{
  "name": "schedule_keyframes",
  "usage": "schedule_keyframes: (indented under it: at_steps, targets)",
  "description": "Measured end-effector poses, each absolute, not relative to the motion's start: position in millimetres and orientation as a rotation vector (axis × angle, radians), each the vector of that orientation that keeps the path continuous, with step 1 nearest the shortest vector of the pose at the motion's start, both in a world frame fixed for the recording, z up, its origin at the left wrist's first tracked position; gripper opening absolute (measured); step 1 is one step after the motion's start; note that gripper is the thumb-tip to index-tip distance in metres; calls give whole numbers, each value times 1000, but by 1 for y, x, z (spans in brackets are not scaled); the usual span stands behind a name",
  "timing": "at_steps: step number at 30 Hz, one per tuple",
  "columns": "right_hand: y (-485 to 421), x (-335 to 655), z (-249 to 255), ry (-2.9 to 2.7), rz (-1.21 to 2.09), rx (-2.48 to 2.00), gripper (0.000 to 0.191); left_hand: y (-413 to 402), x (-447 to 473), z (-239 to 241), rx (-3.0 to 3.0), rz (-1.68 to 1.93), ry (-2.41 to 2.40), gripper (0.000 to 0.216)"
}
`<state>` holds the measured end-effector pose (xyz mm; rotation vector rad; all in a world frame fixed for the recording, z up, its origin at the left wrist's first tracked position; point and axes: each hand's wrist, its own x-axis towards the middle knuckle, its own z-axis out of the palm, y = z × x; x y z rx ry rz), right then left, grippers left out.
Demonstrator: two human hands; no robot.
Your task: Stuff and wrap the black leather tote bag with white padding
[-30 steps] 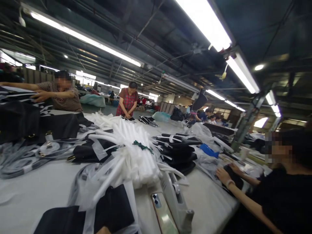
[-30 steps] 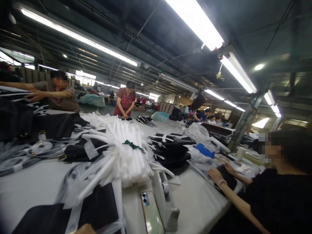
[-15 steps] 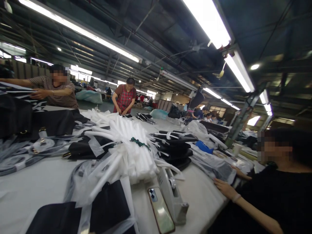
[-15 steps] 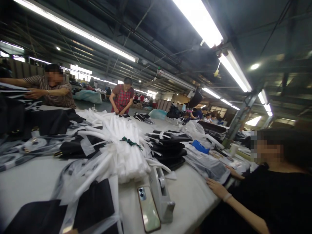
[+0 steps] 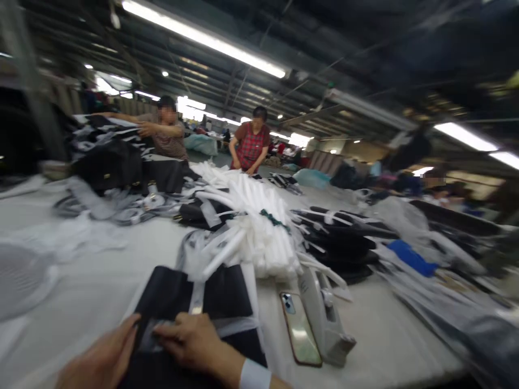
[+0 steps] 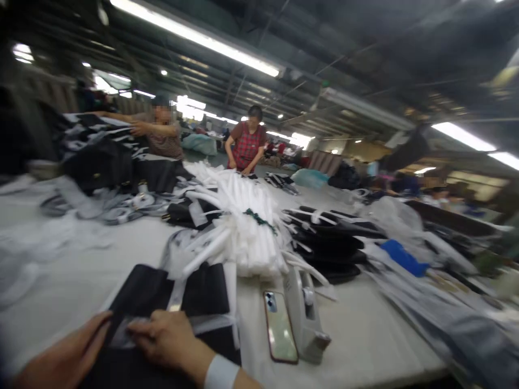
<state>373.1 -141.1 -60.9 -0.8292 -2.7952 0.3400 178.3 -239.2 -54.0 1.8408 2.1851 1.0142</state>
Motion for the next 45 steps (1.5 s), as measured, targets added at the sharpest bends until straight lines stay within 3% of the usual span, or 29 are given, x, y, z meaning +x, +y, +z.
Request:
schedule_keyframes:
  at_steps: [4, 10, 15, 22, 28, 38, 45]
  targets:
    - [-135, 367, -64, -2739, 429, -801, 32, -277, 146, -62, 1201, 1211, 2452, 34]
    - [-122, 360, -69, -2747, 361, -675, 39, -294, 157, -89, 473, 1549, 1716, 48]
    - [-125, 363, -70, -2722, 300, -658, 41, -254, 176, -97, 177, 1896, 1206, 36]
    - [-120, 362, -75, -2706, 328, -654, 40, -203, 154, -107, 97, 1888, 1163, 33]
    - [-123, 363, -72, -2723, 336, -666, 41, -199, 140, -91, 365, 1701, 1208, 47]
    - [-125, 362, -69, -2770, 322, -714, 40, -190, 167, -40, 1363, 1585, 1676, 57]
    - [-132, 362, -64, -2713, 517, -803, 27, -184, 215, -50, 2212, 893, 1892, 55]
